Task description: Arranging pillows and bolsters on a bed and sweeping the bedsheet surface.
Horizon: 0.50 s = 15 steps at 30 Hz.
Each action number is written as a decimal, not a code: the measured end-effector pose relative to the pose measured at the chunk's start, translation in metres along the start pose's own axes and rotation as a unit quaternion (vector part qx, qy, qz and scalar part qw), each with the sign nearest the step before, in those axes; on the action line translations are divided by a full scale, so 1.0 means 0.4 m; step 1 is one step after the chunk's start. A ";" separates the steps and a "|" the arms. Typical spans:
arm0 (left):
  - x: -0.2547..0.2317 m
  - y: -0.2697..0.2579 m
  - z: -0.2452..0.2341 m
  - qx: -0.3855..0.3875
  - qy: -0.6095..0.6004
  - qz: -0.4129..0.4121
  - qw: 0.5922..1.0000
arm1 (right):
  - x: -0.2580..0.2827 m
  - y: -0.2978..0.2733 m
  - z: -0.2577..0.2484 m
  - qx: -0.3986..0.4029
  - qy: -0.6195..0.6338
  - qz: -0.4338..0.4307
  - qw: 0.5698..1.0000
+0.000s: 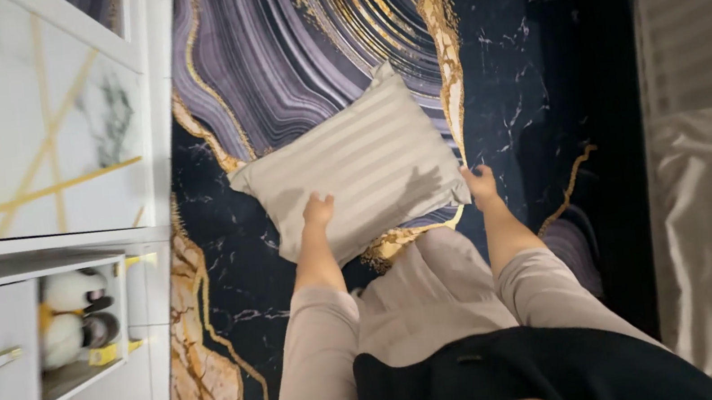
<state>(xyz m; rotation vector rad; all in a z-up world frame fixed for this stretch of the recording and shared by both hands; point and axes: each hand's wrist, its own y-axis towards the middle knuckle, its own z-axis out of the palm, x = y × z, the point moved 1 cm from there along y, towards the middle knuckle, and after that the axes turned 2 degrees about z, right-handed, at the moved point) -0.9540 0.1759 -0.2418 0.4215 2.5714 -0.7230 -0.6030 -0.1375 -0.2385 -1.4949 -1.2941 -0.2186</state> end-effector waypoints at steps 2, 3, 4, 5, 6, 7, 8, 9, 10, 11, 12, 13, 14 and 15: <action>-0.017 0.069 0.072 -0.019 -0.021 0.039 0.999 | -0.008 0.003 -0.001 -0.005 0.053 0.051 0.997; -0.030 0.108 0.108 -0.042 -0.043 0.076 0.995 | -0.010 0.009 -0.001 -0.005 0.107 0.099 0.989; -0.040 0.151 0.163 -0.039 -0.045 0.080 0.995 | -0.024 0.025 0.000 -0.010 0.108 0.098 0.989; -0.051 0.193 0.218 -0.042 -0.062 0.100 0.992 | -0.040 0.041 0.001 -0.021 0.159 0.121 0.979; -0.051 0.232 0.268 -0.046 -0.078 0.117 0.989 | -0.057 0.051 0.012 -0.030 0.210 0.145 0.966; -0.074 0.232 0.296 -0.043 -0.080 0.118 0.989 | -0.101 0.069 0.026 -0.033 0.210 0.145 0.966; -0.107 0.242 0.314 -0.041 -0.083 0.129 0.987 | -0.133 0.094 0.045 -0.053 0.245 0.180 0.951; -0.141 0.250 0.331 -0.038 -0.086 0.140 0.986 | -0.164 0.117 0.062 -0.072 0.279 0.214 0.933; -0.157 0.252 0.355 -0.038 -0.086 0.143 0.985 | -0.191 0.138 0.081 -0.073 0.282 0.212 0.933; -0.173 0.252 0.380 -0.003 -0.055 0.125 0.991 | -0.218 0.156 0.099 -0.090 0.322 0.257 0.907; -0.187 0.249 0.402 0.032 -0.024 0.106 0.994 | -0.245 0.172 0.116 -0.107 0.359 0.301 0.877; -0.197 0.249 0.419 0.031 -0.024 0.109 0.993 | -0.292 0.238 0.146 -0.107 0.361 0.299 0.877; -0.213 0.246 0.433 0.026 0.020 0.119 0.992 | -0.331 0.304 0.172 -0.056 0.426 0.292 0.854; -0.230 0.242 0.444 0.021 0.064 0.129 0.989 | -0.367 0.368 0.197 -0.005 0.489 0.282 0.825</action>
